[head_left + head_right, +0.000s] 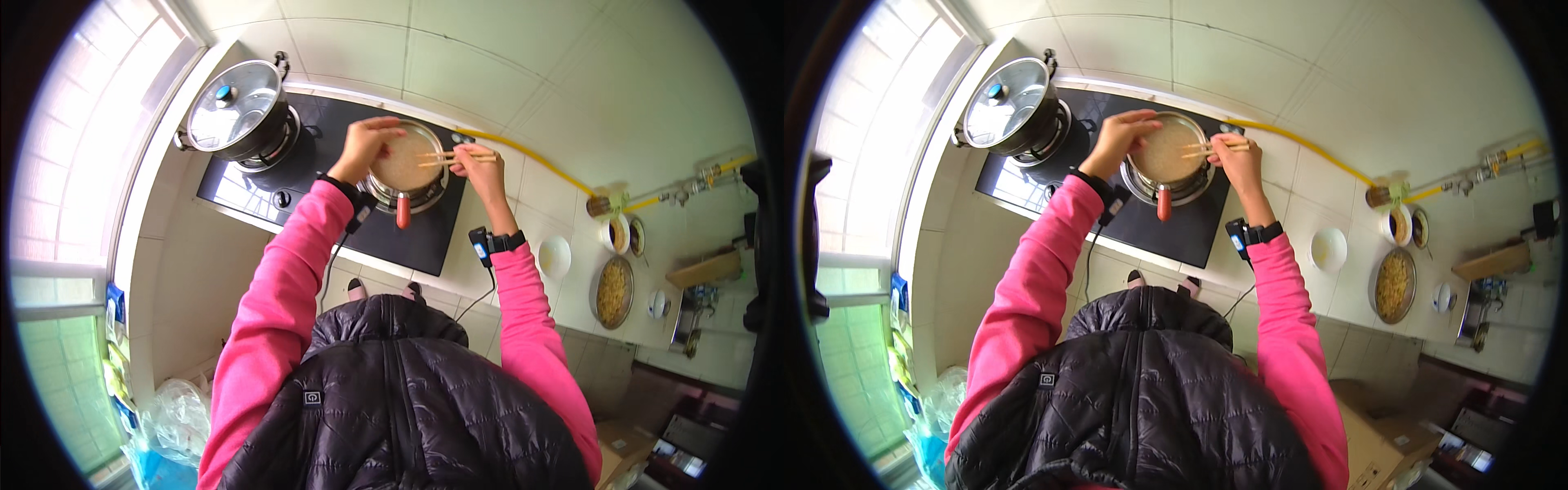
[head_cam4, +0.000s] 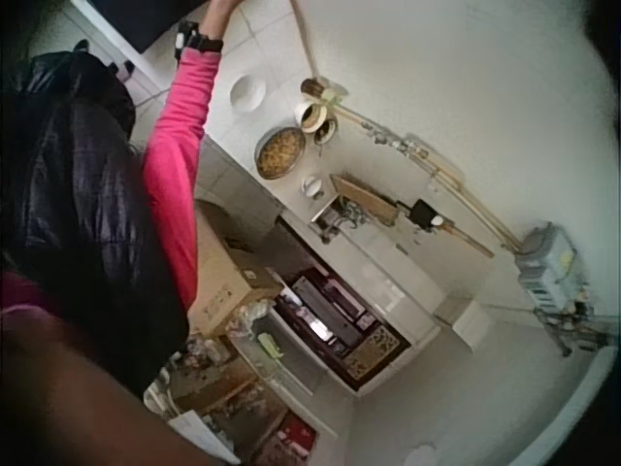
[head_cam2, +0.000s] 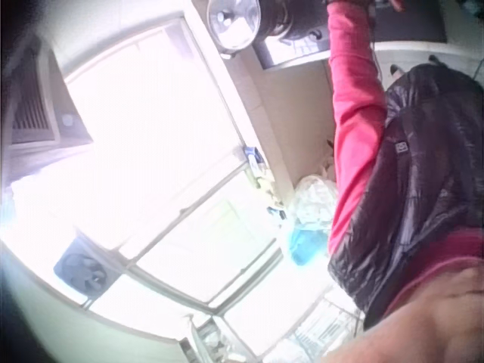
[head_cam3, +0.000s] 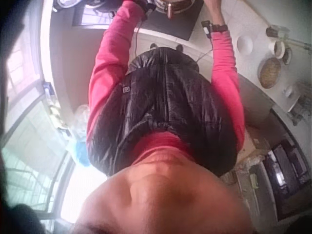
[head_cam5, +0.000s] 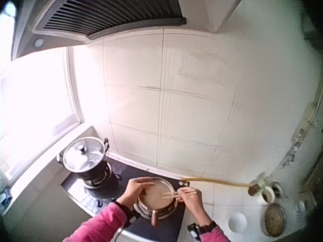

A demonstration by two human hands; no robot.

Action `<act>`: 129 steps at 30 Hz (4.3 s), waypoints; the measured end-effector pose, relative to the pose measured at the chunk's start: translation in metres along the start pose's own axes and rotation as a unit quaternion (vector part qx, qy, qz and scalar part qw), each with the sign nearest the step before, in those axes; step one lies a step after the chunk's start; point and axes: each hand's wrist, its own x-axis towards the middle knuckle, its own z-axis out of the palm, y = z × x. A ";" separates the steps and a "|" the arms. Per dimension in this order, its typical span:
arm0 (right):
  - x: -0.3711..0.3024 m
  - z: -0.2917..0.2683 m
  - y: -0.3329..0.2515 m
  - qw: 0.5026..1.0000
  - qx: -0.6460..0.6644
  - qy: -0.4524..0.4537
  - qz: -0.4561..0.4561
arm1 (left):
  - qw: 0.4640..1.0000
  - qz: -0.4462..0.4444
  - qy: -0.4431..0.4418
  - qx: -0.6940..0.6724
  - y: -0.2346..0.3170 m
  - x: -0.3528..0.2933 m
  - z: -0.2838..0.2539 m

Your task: The person stirs a pot on the stove with chopsticks, then moves to a bedroom and sweeps the floor with a broom and dustpan.

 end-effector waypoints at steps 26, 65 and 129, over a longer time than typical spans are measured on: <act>-0.015 0.025 -0.020 0.964 -0.111 -0.010 -0.241 | 0.943 -0.108 -0.002 -0.316 0.063 -0.073 0.037; 0.027 0.028 0.018 0.998 -0.011 0.067 -0.009 | 0.773 -0.394 0.406 0.287 -0.365 -0.441 -0.217; 0.028 0.021 0.030 0.990 0.010 0.007 0.137 | 0.809 -0.379 0.447 0.047 -0.424 -0.426 -0.232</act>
